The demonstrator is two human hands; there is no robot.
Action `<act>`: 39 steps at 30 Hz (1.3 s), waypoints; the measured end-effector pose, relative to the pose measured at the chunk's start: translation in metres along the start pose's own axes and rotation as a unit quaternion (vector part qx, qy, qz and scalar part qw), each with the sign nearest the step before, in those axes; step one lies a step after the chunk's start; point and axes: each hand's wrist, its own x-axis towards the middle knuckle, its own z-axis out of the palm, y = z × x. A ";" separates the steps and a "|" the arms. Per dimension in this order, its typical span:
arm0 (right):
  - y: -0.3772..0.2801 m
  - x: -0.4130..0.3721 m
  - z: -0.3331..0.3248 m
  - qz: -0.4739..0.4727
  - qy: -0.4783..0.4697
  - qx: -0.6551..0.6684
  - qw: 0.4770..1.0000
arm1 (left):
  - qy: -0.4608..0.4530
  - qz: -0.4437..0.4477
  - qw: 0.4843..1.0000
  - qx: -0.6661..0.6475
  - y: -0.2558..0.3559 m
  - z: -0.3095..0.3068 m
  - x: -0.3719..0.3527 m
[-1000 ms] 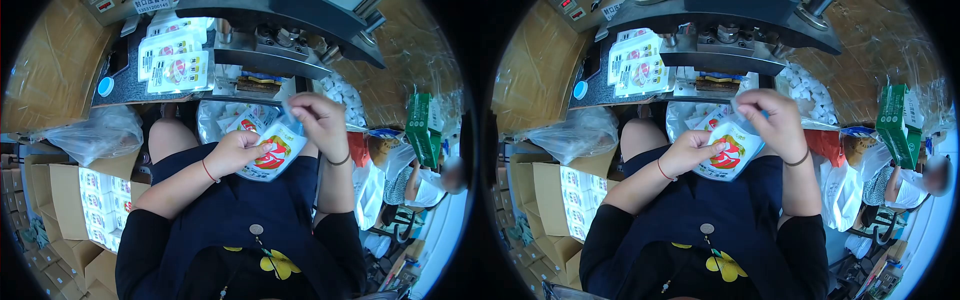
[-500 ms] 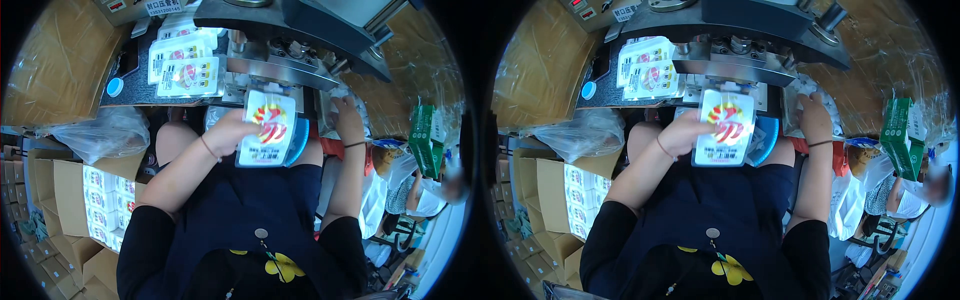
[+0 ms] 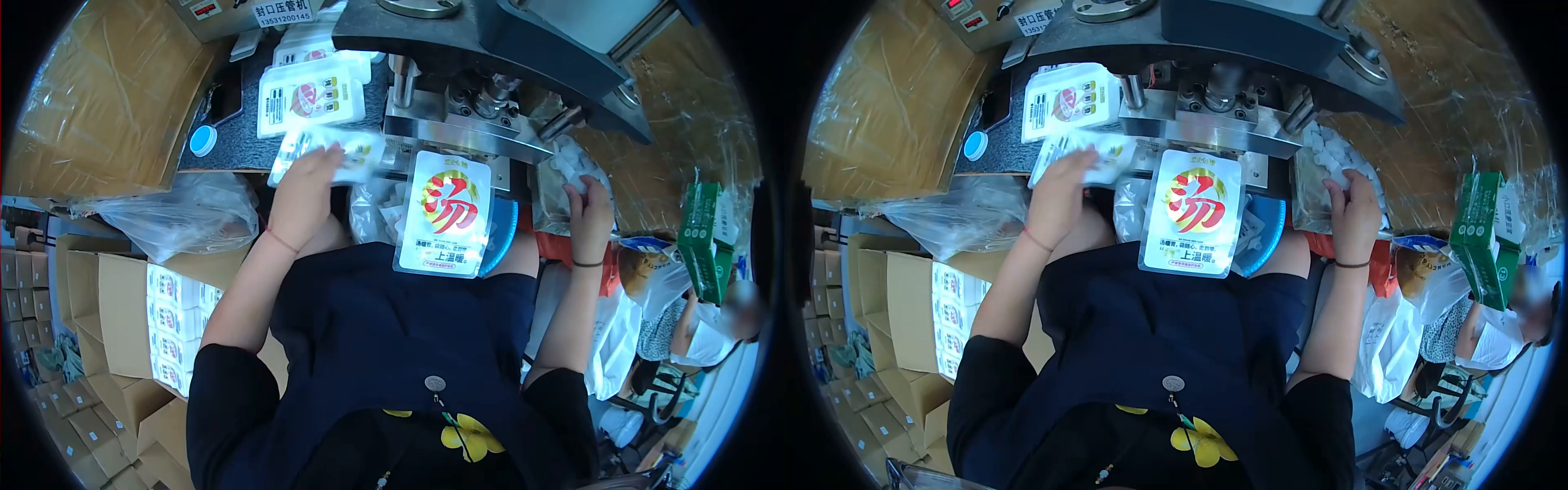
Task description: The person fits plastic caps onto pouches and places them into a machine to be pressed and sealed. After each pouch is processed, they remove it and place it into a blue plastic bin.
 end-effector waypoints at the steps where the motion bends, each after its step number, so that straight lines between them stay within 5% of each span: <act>1: 0.001 -0.002 0.005 -0.013 0.029 0.006 0.999 | 0.017 -0.101 0.975 -0.199 0.012 -0.008 -0.001; 3: -0.006 -0.002 0.009 -0.055 0.054 0.042 0.996 | 0.047 -0.286 0.779 -0.556 0.035 -0.022 0.000; 4: -0.017 -0.003 0.010 -0.083 0.049 0.072 0.993 | -0.020 -0.236 0.838 -0.491 0.032 -0.022 -0.003; 9: -0.095 -0.016 0.000 -0.090 -0.131 0.370 0.915 | -0.082 -0.210 0.855 -0.467 0.093 -0.008 0.000; 10: -0.114 -0.017 -0.002 -0.044 -0.101 0.483 0.869 | -0.095 -0.188 0.862 -0.460 0.101 -0.004 0.004; 13: -0.131 -0.005 -0.007 -0.186 -0.095 0.347 0.914 | -0.187 -0.215 0.796 -0.533 0.129 -0.006 0.004; 16: -0.117 -0.001 -0.017 -0.189 -0.178 0.277 0.925 | -0.238 -0.295 0.584 -0.718 0.144 -0.003 0.001; 19: -0.102 -0.001 -0.021 -0.202 -0.235 0.252 0.917 | -0.325 -0.250 0.552 -0.726 0.151 0.009 -0.006; 20: -0.099 -0.003 -0.022 -0.200 -0.242 0.258 0.914 | -0.334 -0.264 0.493 -0.759 0.155 0.010 -0.006; 23: -0.077 0.006 -0.020 -0.086 -0.149 0.104 0.980 | -0.321 -0.249 0.530 -0.744 0.149 0.023 -0.007; 25: -0.038 0.016 -0.010 -0.079 -0.093 -0.068 0.990 | -0.266 -0.291 0.484 -0.781 0.139 0.022 0.010; 28: -0.010 0.016 0.003 -0.034 -0.203 -0.137 0.969 | -0.245 -0.327 0.497 -0.765 0.114 0.027 0.036; 31: -0.007 0.015 0.017 -0.064 -0.151 -0.057 0.985 | -0.241 -0.347 0.450 -0.787 0.108 0.026 0.046; 32: -0.007 0.014 0.017 -0.033 -0.157 -0.069 0.985 | -0.226 -0.332 0.476 -0.782 0.111 0.025 0.045; 34: -0.004 0.009 0.021 -0.019 -0.128 -0.059 0.990 | -0.095 -0.319 0.732 -0.594 0.090 0.037 0.047; 36: 0.005 0.008 0.027 -0.022 -0.123 -0.046 0.991 | 0.108 -0.228 0.902 -0.351 0.054 0.030 0.062; 37: 0.014 0.006 0.032 -0.033 -0.098 -0.036 0.994 | 0.232 -0.149 0.938 -0.212 0.032 0.016 0.075; 39: 0.032 0.003 0.046 -0.064 -0.052 -0.007 0.997 | 0.166 -0.113 0.970 0.140 -0.012 0.003 0.083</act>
